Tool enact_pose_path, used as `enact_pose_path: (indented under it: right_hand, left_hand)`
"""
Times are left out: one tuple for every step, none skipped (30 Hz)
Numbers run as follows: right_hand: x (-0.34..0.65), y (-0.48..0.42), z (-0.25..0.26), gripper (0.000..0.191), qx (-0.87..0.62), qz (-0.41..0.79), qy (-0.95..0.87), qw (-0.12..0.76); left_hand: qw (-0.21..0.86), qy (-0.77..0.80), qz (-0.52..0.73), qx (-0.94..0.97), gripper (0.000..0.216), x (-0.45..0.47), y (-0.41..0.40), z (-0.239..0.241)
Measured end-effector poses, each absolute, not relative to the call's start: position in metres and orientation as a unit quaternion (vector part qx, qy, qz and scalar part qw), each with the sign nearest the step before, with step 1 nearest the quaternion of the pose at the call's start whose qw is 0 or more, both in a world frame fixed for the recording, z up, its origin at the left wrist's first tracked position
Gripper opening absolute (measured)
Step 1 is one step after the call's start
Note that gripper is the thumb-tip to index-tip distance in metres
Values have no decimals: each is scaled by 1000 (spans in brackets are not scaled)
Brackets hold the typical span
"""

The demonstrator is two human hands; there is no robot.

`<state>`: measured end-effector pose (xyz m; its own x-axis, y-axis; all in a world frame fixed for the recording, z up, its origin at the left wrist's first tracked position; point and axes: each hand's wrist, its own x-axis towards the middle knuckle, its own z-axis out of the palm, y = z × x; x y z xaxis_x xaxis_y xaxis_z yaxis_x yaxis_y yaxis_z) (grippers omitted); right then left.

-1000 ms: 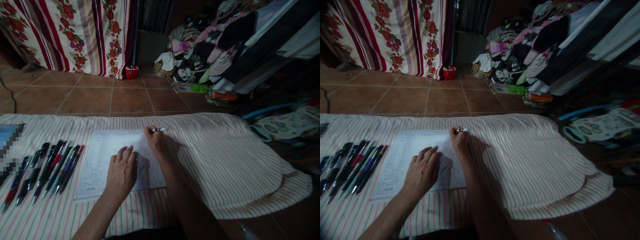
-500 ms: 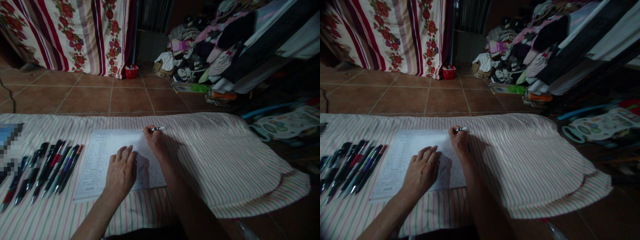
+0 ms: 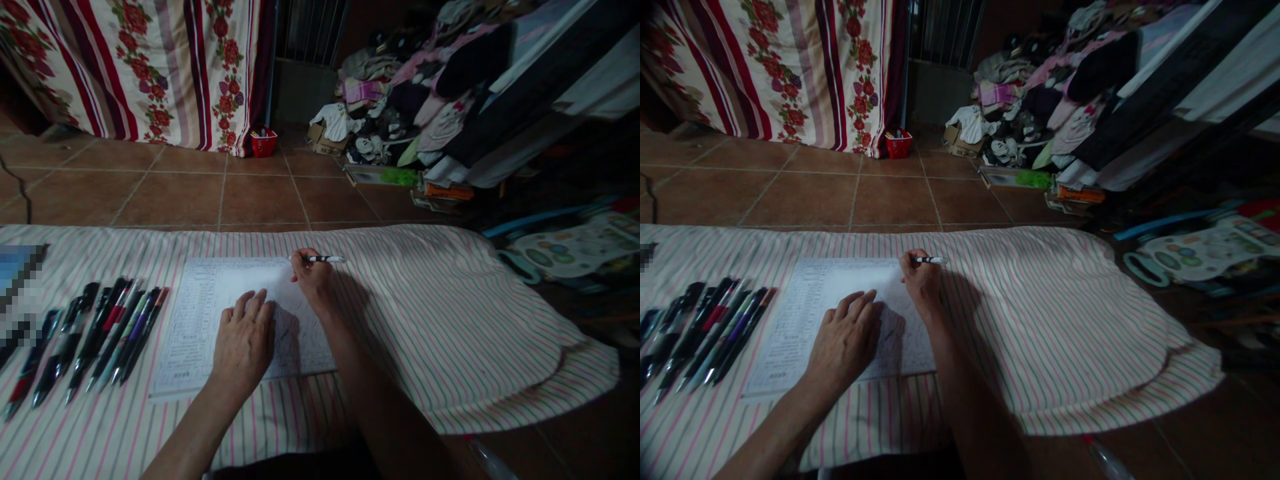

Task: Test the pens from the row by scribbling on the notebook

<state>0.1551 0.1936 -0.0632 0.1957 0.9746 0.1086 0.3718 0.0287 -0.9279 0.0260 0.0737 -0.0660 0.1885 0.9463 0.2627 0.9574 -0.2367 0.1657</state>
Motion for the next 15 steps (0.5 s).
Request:
enact_pose_path:
  right_hand:
    - [156,194,-61,24,-613,333,-540,472]
    - [158,194,-60,23,-614,340,-530,477]
    - [160,195,-59,22,-619,345,-520,478]
    - [162,196,-59,21,-628,344,-513,473]
    - [165,196,-59,21,-637,338,-512,465]
    - [167,196,-59,21,-647,327,-516,457]
    - [169,196,-60,21,-654,312,-524,448]
    - [171,196,-62,21,-658,299,-532,440]
    - [172,195,-64,22,-662,288,-538,435]
    - [173,195,-66,22,-664,280,-541,432]
    - [173,194,-68,23,-667,275,-542,432]
    - [174,194,-70,24,-670,272,-539,432]
    - [174,194,-71,24,-673,271,-535,433]
    - [175,195,-73,25,-676,270,-531,434]
    - [175,195,-74,26,-678,270,-528,434]
  left_hand:
    - [16,-617,-154,-771,27,26,74,-66]
    - [16,-617,-153,-772,27,26,74,-66]
    - [17,-616,-153,-772,27,26,74,-65]
    - [19,-616,-154,-772,27,26,74,-65]
    - [22,-616,-156,-772,27,26,74,-65]
    - [24,-616,-157,-771,26,26,74,-65]
    - [27,-616,-160,-771,26,27,74,-65]
    - [29,-614,-162,-772,25,27,74,-65]
    - [30,-613,-164,-773,25,27,74,-65]
    - [31,-612,-165,-773,24,27,74,-65]
    - [33,-611,-167,-773,24,27,74,-66]
    - [33,-610,-168,-774,24,26,74,-66]
    - [33,-608,-170,-775,24,26,74,-66]
    - [33,-607,-171,-775,24,26,73,-66]
    - [33,-606,-173,-776,24,26,73,-66]
